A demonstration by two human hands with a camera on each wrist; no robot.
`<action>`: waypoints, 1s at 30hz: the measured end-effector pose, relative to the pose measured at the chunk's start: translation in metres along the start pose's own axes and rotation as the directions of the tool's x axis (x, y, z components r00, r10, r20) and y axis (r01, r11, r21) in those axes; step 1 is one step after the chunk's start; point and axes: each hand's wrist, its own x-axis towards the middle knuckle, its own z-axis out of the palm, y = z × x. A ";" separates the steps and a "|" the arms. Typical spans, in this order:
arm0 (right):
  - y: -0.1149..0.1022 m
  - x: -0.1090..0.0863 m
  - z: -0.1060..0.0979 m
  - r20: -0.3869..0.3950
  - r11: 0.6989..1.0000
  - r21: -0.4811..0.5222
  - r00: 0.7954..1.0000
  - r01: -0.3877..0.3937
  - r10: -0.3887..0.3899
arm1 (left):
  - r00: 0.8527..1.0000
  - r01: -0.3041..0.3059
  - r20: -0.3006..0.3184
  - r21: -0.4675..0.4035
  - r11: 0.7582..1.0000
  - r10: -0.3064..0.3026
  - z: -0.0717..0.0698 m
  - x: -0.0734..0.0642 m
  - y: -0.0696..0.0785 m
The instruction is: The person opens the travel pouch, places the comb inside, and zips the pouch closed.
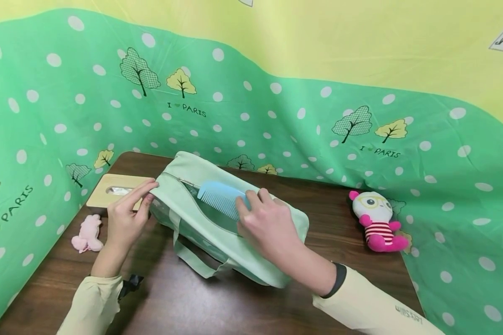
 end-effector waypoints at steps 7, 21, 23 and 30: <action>-0.003 0.005 0.008 -0.007 1.000 -0.007 1.000 0.014 -0.015 | 1.000 -0.027 -0.010 -0.007 1.000 0.027 0.000 0.000 0.001; -0.006 0.009 0.019 0.076 1.000 -0.024 0.997 0.013 -0.011 | 1.000 0.009 0.015 0.023 1.000 -0.009 0.000 0.000 0.002; -0.005 0.009 0.020 0.083 1.000 -0.024 0.996 0.012 -0.010 | 1.000 0.015 0.018 0.027 1.000 -0.015 0.000 0.000 0.002; -0.005 0.011 0.022 0.066 1.000 -0.023 0.998 0.011 -0.010 | 0.999 0.033 0.012 0.021 0.999 -0.033 0.000 -0.002 0.001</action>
